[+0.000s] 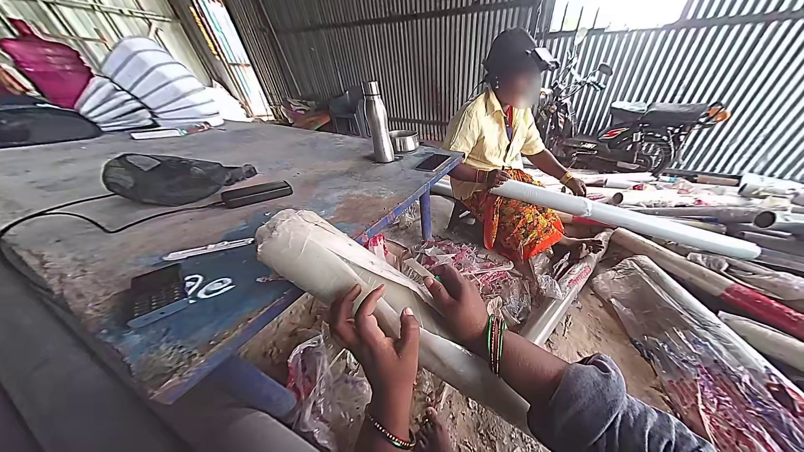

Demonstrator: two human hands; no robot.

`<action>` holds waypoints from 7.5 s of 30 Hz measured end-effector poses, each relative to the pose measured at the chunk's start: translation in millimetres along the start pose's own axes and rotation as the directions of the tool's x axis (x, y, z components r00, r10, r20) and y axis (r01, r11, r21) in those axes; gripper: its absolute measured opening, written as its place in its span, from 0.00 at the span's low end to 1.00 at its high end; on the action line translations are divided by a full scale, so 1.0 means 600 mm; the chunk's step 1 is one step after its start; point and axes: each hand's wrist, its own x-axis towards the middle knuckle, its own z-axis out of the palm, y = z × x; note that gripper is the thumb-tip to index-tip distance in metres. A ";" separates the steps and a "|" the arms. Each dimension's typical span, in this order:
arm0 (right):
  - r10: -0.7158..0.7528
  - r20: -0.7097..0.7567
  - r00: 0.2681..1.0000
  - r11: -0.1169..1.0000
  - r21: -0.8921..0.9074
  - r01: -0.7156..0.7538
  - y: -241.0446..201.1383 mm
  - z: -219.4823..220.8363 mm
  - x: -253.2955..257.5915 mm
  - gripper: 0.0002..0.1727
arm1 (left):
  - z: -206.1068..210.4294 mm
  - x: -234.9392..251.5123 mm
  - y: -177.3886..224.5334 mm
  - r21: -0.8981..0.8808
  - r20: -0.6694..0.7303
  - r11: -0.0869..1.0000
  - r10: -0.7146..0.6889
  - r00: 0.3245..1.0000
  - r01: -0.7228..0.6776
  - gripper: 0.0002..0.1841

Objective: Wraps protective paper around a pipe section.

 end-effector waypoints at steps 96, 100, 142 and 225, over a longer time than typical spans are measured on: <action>-0.531 0.283 0.798 0.299 -0.819 0.490 -0.239 0.123 0.150 0.22 | -0.026 -0.009 0.005 -0.502 0.223 0.666 -0.517 0.826 0.552 0.69; -0.411 0.328 0.851 0.321 -0.822 0.471 -0.255 0.112 0.145 0.23 | -0.026 -0.007 0.004 -0.497 0.229 0.665 -0.520 0.823 0.558 0.70; -0.321 0.298 0.899 0.362 -0.838 0.408 -0.294 0.113 0.134 0.22 | -0.038 -0.011 -0.007 -0.589 0.302 0.575 -0.496 0.814 0.568 0.70; -0.563 0.280 0.778 0.656 -0.422 0.626 -0.097 0.054 0.149 0.16 | -0.064 -0.003 -0.003 -0.482 0.359 0.662 -0.447 0.819 0.573 0.64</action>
